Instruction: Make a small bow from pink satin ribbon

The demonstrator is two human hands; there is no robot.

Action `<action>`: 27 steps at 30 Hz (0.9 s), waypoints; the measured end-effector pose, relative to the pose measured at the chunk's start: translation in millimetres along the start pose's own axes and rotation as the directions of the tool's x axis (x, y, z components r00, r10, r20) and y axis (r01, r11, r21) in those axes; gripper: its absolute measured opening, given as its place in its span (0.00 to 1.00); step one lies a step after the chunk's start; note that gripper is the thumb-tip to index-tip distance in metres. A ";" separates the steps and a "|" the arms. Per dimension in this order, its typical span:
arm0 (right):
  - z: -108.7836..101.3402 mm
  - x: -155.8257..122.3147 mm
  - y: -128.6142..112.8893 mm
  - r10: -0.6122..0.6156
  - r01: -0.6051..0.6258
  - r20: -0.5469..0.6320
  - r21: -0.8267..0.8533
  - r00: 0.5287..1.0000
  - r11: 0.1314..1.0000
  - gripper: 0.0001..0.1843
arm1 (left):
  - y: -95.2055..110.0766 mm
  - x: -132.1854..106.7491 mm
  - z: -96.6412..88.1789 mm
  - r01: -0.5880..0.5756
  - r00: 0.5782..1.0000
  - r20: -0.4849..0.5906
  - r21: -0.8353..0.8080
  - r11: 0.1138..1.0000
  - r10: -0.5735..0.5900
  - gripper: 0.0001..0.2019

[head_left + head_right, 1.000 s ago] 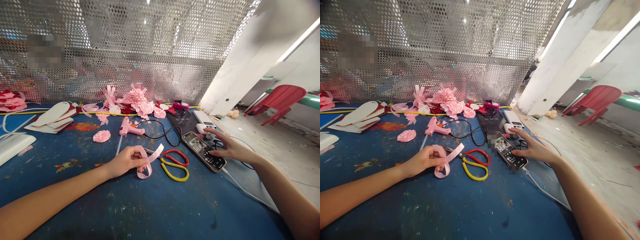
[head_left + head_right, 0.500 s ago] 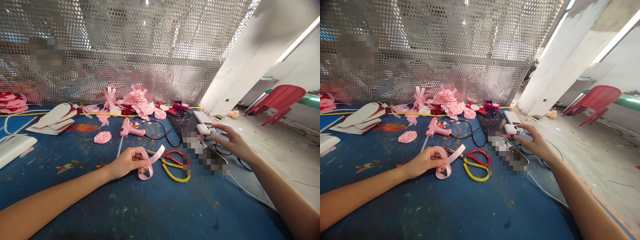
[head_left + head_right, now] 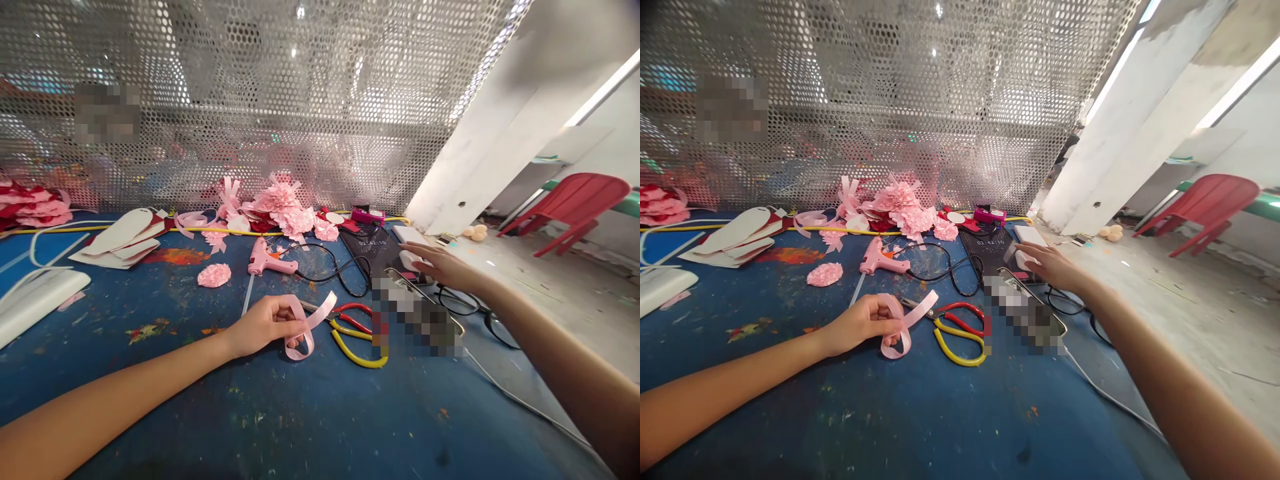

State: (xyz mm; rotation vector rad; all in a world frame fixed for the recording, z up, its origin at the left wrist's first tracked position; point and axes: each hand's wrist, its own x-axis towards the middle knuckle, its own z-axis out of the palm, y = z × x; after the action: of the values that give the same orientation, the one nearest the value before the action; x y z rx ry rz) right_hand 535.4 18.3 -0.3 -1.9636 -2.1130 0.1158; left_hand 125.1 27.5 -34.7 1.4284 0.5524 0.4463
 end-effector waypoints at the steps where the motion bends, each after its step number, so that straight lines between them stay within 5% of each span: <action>1: -5.9 7.0 1.5 -0.028 0.028 0.072 -0.004 0.997 1.000 0.21 | 0.1 -0.1 0.0 -0.003 1.000 0.000 -0.001 1.000 0.003 0.09; 4: -22.3 22.4 8.1 -0.052 0.062 0.196 -0.048 0.979 0.997 0.21 | -0.4 -0.2 -0.5 -0.013 1.000 0.002 -0.005 1.000 0.013 0.09; 9: -40.0 29.1 13.5 0.008 0.030 0.197 -0.191 0.980 0.981 0.16 | -3.0 1.0 -2.4 -0.019 1.000 0.017 -0.018 1.000 0.020 0.09; 16: -39.2 13.6 4.0 0.120 -0.075 0.195 -0.224 0.973 0.972 0.32 | -2.5 0.6 -2.1 -0.018 1.000 0.021 -0.004 1.000 0.018 0.09; 22: -28.2 -9.0 12.8 0.172 -0.177 -0.041 -0.154 0.984 0.972 0.36 | 0.6 0.0 0.0 -0.002 1.000 0.007 0.008 1.000 0.002 0.08; 27: -17.8 -30.0 8.4 -0.026 0.003 -0.120 -0.192 0.992 0.981 0.32 | 1.3 1.0 -0.1 0.015 1.000 0.010 -0.017 1.000 -0.015 0.08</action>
State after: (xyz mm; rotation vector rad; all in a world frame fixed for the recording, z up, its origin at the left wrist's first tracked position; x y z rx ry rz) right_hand 549.5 -12.7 11.0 -2.0020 -2.1275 -0.2138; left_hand 125.9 28.3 -33.5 1.4086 0.5499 0.4312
